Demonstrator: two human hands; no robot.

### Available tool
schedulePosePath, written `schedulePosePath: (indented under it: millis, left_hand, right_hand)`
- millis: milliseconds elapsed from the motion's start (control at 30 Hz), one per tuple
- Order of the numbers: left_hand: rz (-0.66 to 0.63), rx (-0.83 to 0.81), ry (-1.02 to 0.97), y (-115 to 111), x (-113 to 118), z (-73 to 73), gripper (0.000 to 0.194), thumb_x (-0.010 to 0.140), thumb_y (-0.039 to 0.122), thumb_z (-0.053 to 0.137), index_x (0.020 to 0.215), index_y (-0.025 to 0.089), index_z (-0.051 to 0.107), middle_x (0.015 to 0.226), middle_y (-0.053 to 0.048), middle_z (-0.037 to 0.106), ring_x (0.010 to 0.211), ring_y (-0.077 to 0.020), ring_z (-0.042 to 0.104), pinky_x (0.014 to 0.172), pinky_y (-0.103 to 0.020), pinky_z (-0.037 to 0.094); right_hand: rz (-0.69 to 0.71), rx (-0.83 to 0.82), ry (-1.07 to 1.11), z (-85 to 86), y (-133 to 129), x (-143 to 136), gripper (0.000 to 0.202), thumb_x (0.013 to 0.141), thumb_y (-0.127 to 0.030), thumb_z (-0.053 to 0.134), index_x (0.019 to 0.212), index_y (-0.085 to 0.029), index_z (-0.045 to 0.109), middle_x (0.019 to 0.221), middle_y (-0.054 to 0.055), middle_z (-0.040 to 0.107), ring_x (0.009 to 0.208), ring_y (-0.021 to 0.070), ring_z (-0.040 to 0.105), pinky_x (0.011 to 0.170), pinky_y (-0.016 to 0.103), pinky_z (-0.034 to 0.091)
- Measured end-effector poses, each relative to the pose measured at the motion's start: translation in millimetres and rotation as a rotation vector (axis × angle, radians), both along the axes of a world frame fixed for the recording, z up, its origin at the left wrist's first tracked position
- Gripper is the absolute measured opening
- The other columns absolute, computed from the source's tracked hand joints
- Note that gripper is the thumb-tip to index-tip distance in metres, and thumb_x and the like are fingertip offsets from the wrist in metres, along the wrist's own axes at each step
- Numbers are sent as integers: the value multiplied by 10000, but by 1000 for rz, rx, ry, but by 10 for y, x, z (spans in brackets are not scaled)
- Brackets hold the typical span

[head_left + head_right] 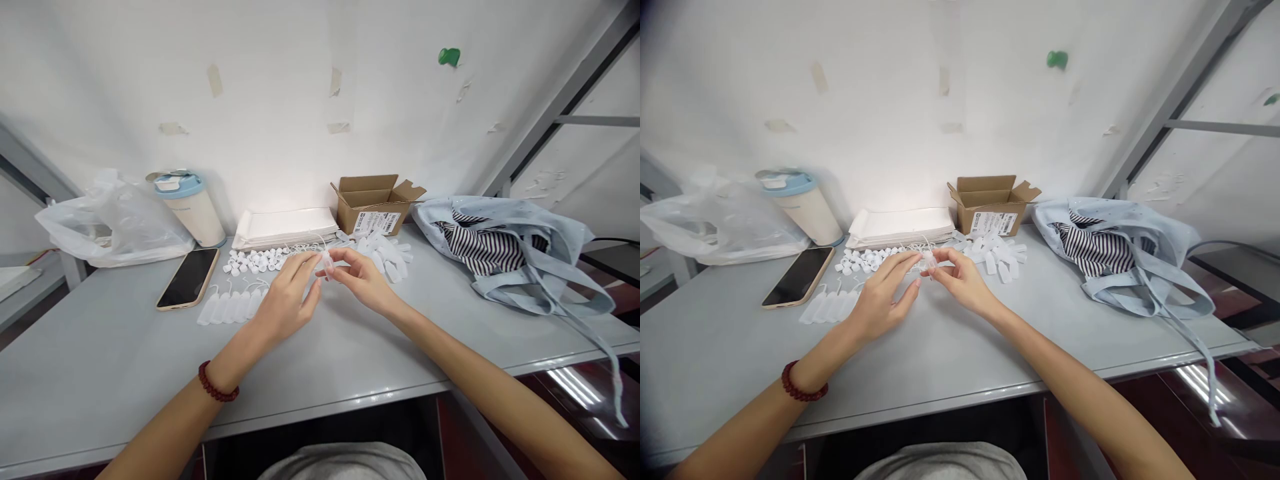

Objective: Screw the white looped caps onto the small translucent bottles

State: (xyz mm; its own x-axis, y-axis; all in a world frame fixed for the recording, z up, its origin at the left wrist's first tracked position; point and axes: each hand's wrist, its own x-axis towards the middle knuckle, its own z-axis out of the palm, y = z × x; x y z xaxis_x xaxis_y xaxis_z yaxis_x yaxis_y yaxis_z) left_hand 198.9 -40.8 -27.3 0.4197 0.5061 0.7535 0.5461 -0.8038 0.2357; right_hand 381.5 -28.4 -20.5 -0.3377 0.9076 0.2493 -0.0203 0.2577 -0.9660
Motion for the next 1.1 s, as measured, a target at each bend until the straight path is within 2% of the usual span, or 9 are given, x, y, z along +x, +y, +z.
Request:
schedulePosePath:
  millis: [167,267,333,400,433,567,733,867,1100]
  left_hand:
    - [-18,-48,-3,-7,6,19,383,904,104,456,1277,159,517,1231,-146,566,1160,-234,547,961,-397,499]
    - [-6,-70,-27,5,-56,108,265,907,144,461,1106,152,635,1126,-126,644,1058,-220,607,905,-369,517]
    - [40,-171,-28,27,-151,202,227,904,199,470,976,169,684,1010,-90,699,960,-208,643,787,-317,542]
    - [134,-336,-12,63,-281,299,235,886,262,486,946,184,699,953,-63,725,893,-211,660,624,-271,527]
    - [181,-408,19,85,-352,339,244,875,289,490,943,189,702,945,-55,730,881,-218,662,600,-271,515]
    - [250,-599,243,156,-586,400,278,840,389,514,947,210,698,1016,-43,711,941,-248,638,798,-354,505]
    - [137,-764,458,132,-617,331,429,742,503,616,1072,229,635,1077,-62,636,1106,-294,524,877,-382,471]
    - [153,-772,577,79,-528,324,464,703,482,631,1067,196,594,1050,-90,592,1124,-323,449,887,-403,445]
    - [236,-822,701,64,-505,374,390,696,317,512,1056,176,561,1023,-103,584,1079,-319,466,839,-390,442]
  right_hand:
    - [4,-7,23,-1,-24,-17,269,851,-374,631,1071,-227,586,1119,45,595,911,183,680,872,376,528]
    - [-23,1,6,4,-28,-27,251,845,-367,634,1040,-218,581,1082,36,587,911,186,684,840,352,526]
    - [-45,-2,0,11,-30,-32,242,840,-364,636,1019,-215,571,1069,31,577,912,189,688,809,335,523]
    - [-66,-15,-13,22,-34,-36,235,837,-364,632,1005,-214,564,1070,30,573,917,193,689,769,320,520]
    - [-78,-24,-24,28,-36,-39,229,837,-360,629,999,-213,563,1070,30,573,921,196,688,750,312,518]
    - [-122,-51,-66,39,-48,-52,199,836,-333,617,982,-206,571,1048,31,587,904,196,692,701,288,502]
    - [-103,-66,-100,30,-66,-76,216,845,-368,612,983,-205,578,1045,34,586,886,193,698,680,283,489]
    - [-95,-70,-109,26,-70,-88,233,850,-396,606,975,-202,579,1050,39,585,880,194,698,648,276,483]
    - [-92,-63,-109,22,-61,-81,232,856,-387,600,984,-196,570,1050,37,579,879,187,697,640,267,479]
